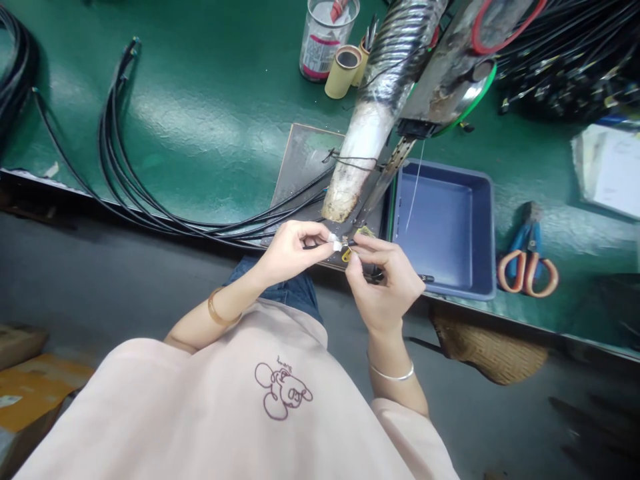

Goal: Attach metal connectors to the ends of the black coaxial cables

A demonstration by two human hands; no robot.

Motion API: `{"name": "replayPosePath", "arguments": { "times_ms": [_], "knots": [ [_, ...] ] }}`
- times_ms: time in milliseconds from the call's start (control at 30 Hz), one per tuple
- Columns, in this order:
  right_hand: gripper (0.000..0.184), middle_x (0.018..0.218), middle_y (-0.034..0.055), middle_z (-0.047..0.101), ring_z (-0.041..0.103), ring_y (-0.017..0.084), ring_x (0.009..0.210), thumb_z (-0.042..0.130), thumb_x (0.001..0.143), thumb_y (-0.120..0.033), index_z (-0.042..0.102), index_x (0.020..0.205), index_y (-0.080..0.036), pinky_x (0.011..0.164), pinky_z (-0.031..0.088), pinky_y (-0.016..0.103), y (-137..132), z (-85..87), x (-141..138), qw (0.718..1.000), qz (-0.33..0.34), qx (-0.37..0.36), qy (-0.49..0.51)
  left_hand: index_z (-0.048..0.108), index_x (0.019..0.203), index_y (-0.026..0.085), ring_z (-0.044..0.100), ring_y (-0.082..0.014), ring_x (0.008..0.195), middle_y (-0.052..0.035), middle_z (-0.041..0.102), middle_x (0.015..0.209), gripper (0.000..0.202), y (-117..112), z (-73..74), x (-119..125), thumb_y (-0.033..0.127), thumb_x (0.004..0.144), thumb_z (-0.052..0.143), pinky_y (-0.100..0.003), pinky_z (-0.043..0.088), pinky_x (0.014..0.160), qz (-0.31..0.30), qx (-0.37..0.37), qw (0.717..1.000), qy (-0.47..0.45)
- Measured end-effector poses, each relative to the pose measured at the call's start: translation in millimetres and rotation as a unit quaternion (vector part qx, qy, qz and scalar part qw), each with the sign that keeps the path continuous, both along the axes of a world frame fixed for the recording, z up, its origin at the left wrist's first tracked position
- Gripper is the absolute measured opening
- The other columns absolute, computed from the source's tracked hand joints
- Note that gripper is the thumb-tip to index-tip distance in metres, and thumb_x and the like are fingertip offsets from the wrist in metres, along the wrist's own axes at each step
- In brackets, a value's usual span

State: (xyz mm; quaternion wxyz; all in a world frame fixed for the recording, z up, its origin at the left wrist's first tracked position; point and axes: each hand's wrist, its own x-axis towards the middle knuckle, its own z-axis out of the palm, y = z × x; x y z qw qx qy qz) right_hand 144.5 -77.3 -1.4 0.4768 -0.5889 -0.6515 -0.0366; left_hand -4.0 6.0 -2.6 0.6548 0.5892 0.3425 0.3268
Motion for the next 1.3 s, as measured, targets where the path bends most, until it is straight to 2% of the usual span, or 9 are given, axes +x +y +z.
{"name": "replayPosePath", "arguments": {
  "times_ms": [200, 467, 633, 1000, 1133, 1300],
  "knots": [
    [0.017, 0.093, 0.0021, 0.078, 0.077, 0.018, 0.088, 0.070, 0.084, -0.008, 0.060, 0.082, -0.022, 0.078, 0.063, 0.030, 1.9, 2.0, -1.0, 1.000, -0.003, 0.008, -0.005, 0.070, 0.070, 0.011, 0.050, -0.0077, 0.058, -0.0007, 0.063, 0.063, 0.016, -0.7, 2.1, 0.9, 0.026, 0.075, 0.070, -0.020, 0.041, 0.056, 0.006, 0.001, 1.000, -0.003],
    [0.017, 0.094, 0.0023, 0.078, 0.077, 0.018, 0.086, 0.069, 0.084, -0.009, 0.059, 0.080, -0.022, 0.075, 0.063, 0.031, -1.4, 1.8, -1.4, 1.000, -0.001, 0.015, -0.012, 0.067, 0.069, 0.012, 0.051, -0.0087, 0.060, -0.0005, 0.062, 0.065, 0.016, -2.5, 2.5, -0.5, 0.027, 0.075, 0.068, -0.021, 0.042, 0.059, -0.003, 0.016, 1.000, -0.005],
    [0.016, 0.093, 0.0022, 0.077, 0.076, 0.018, 0.087, 0.069, 0.085, -0.009, 0.060, 0.083, -0.022, 0.076, 0.062, 0.031, -2.1, -1.9, -0.6, 1.000, -0.007, 0.007, -0.015, 0.069, 0.071, 0.013, 0.057, -0.0106, 0.065, -0.0021, 0.068, 0.071, 0.012, -6.0, -1.2, 0.0, 0.024, 0.076, 0.068, -0.021, 0.045, 0.062, 0.024, 0.068, 0.997, 0.018],
    [0.016, 0.091, 0.0008, 0.076, 0.075, 0.017, 0.084, 0.072, 0.084, -0.009, 0.064, 0.083, -0.023, 0.076, 0.062, 0.032, 4.6, 2.5, -2.2, 0.999, -0.018, 0.022, -0.022, 0.071, 0.074, 0.015, 0.060, -0.0112, 0.067, -0.0030, 0.071, 0.075, 0.011, -8.1, 2.5, -0.1, 0.022, 0.081, 0.067, -0.021, 0.046, 0.060, 0.055, 0.149, 0.987, 0.028],
    [0.016, 0.094, 0.0021, 0.077, 0.075, 0.017, 0.085, 0.072, 0.083, -0.010, 0.062, 0.082, -0.022, 0.075, 0.063, 0.032, 3.1, 3.4, -2.8, 1.000, -0.014, 0.019, -0.014, 0.070, 0.073, 0.014, 0.058, -0.0103, 0.064, -0.0025, 0.069, 0.074, 0.012, -7.9, 2.8, 0.1, 0.023, 0.081, 0.067, -0.021, 0.045, 0.060, 0.059, 0.142, 0.988, 0.018],
    [0.018, 0.096, 0.0030, 0.077, 0.076, 0.017, 0.086, 0.070, 0.084, -0.010, 0.059, 0.080, -0.023, 0.074, 0.063, 0.030, -1.5, 1.0, -0.5, 0.999, 0.009, 0.010, -0.040, 0.069, 0.072, 0.014, 0.056, -0.0098, 0.063, -0.0023, 0.068, 0.072, 0.011, -7.8, 2.5, -3.5, 0.022, 0.078, 0.067, -0.020, 0.044, 0.059, 0.030, 0.103, 0.994, 0.029]
  ]
}}
